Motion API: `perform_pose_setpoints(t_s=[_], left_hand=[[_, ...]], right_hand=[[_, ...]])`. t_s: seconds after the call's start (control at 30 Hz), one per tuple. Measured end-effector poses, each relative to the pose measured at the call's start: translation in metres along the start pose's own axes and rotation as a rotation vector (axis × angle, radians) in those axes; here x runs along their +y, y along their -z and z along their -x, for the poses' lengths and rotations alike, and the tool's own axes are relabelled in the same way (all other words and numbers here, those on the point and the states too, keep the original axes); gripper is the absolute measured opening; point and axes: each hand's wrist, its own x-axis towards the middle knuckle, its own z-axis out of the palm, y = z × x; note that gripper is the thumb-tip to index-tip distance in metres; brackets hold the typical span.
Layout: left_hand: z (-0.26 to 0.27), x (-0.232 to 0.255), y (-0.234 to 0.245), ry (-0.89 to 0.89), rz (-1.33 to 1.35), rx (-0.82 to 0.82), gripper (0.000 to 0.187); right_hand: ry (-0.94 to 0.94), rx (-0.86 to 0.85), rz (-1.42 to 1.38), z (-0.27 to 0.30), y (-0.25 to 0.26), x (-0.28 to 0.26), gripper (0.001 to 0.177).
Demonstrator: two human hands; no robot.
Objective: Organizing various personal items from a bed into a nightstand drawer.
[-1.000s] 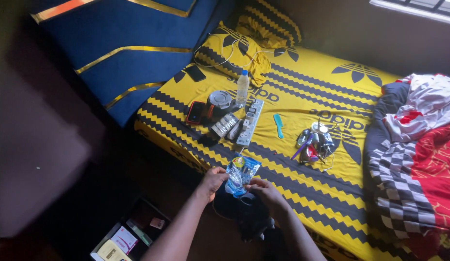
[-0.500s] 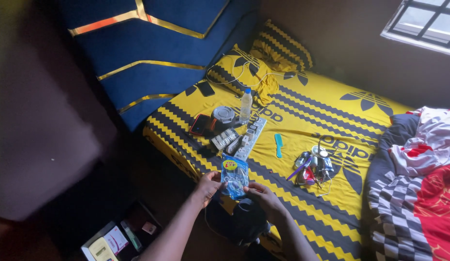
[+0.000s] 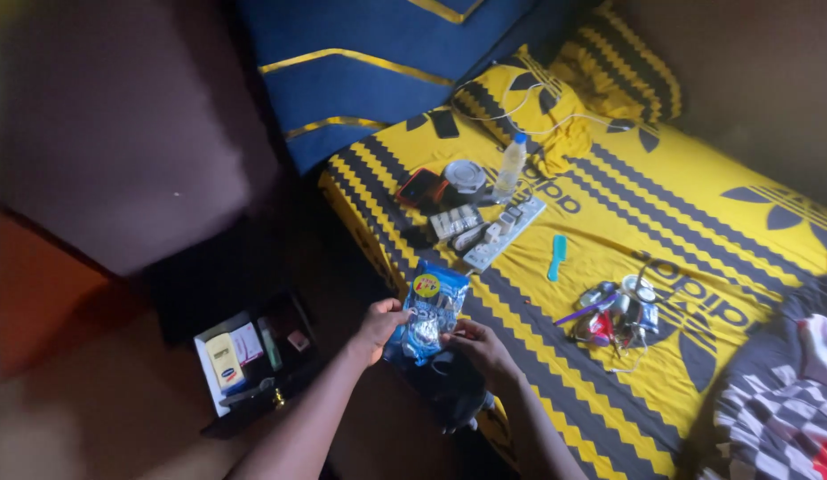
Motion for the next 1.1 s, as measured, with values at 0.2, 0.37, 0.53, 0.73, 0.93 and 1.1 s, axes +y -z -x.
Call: perform_pose_setpoints(t_s=[0.2,0.37,0.53,0.73,0.93,1.1], left_hand=[[0.033,0.043,0.009,0.196,-0.055,-0.026,0.054],[-0.002,0.004,0.067,0.042,-0.049,0.061,0.054],[-0.004,-0.028,0.151,0.064,0.019,0.084,0.045],[0.023,-0.154,0.285,0.054,-0.661,0.617,0.049],[0.107,-0.156,0.341,0.305,-0.723,0.812,0.037],[0.037,-0.351,0.436,-0.027,-0.222,0.905,0.023]], right_hand=[[0.030,0.073,0.192,-0.048,-0.010,0.024,0.021],[0.005,0.033,0.279,-0.078,-0.030,0.034,0.021],[-0.114,0.062,0.513,-0.095,-0.050,0.035,0.025],[-0.012,-0.161,0.507,-0.128,-0.076,0.073,0.022],[-0.207,-0.142,0.683,-0.182,-0.121,0.121,0.019],[-0.263,-0.147,0.779,-0.221,-0.163,0.147,0.018]])
